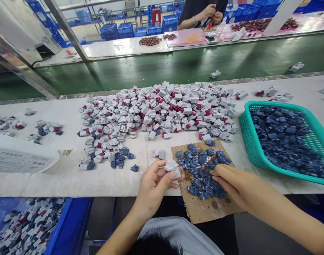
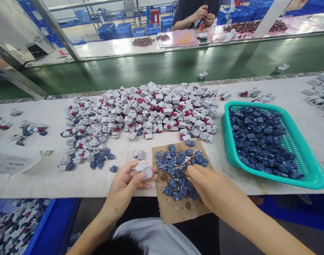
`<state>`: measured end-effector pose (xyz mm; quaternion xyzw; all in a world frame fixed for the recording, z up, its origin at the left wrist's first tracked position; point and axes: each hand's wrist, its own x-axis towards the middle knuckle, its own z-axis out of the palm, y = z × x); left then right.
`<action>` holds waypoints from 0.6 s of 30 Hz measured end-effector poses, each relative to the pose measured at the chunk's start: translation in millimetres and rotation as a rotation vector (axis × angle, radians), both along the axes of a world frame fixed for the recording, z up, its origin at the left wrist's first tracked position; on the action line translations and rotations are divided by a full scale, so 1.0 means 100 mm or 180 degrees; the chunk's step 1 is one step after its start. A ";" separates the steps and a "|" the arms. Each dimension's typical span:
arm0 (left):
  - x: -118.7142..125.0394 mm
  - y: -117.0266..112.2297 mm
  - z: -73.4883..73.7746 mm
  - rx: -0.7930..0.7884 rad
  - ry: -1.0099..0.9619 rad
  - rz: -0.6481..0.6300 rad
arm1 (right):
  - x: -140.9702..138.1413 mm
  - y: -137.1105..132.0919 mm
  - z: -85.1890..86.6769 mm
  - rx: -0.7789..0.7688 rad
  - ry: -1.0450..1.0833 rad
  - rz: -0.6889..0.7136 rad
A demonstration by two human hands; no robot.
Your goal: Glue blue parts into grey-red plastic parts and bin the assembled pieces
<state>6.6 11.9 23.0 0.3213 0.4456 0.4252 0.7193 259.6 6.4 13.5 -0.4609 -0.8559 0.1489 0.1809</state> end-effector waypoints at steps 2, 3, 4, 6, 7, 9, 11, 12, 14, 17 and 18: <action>0.06 0.01 0.00 -0.0128 -0.0191 -0.0027 | 0.03 0.03 0.03 -0.0220 0.0111 -0.0024; 0.09 0.00 0.00 -0.0196 -0.0287 -0.0053 | 0.05 0.05 0.04 -0.0315 0.0151 -0.0031; 0.12 -0.01 -0.01 -0.0268 -0.0379 -0.0085 | 0.06 0.07 0.06 -0.0405 0.0197 -0.0050; 0.16 -0.03 -0.02 -0.0393 -0.0553 -0.0160 | 0.08 0.09 0.09 -0.0641 0.0346 -0.0191; 0.18 -0.03 -0.02 -0.0443 -0.0624 -0.0194 | 0.09 0.10 0.11 -0.0780 0.0469 -0.0317; 0.21 -0.04 0.00 -0.0506 -0.0692 -0.0182 | 0.06 0.07 0.15 -0.1022 0.0793 -0.0620; 0.23 -0.04 0.02 -0.0540 -0.0667 -0.0076 | -0.01 -0.01 0.20 -0.0991 0.1147 -0.0864; 0.25 -0.04 0.03 -0.0581 -0.0650 -0.0002 | -0.06 -0.06 0.22 -0.0810 0.1282 -0.0966; 0.28 -0.04 0.05 -0.0731 -0.0662 0.0126 | -0.18 -0.18 0.25 -0.0166 0.1392 -0.1178; 0.33 -0.06 0.05 -0.0859 -0.0778 0.0309 | -0.35 -0.31 0.28 0.0796 0.1054 -0.1347; 0.34 -0.06 0.06 -0.0833 -0.0806 0.0332 | -0.40 -0.33 0.30 0.0951 0.0916 -0.1285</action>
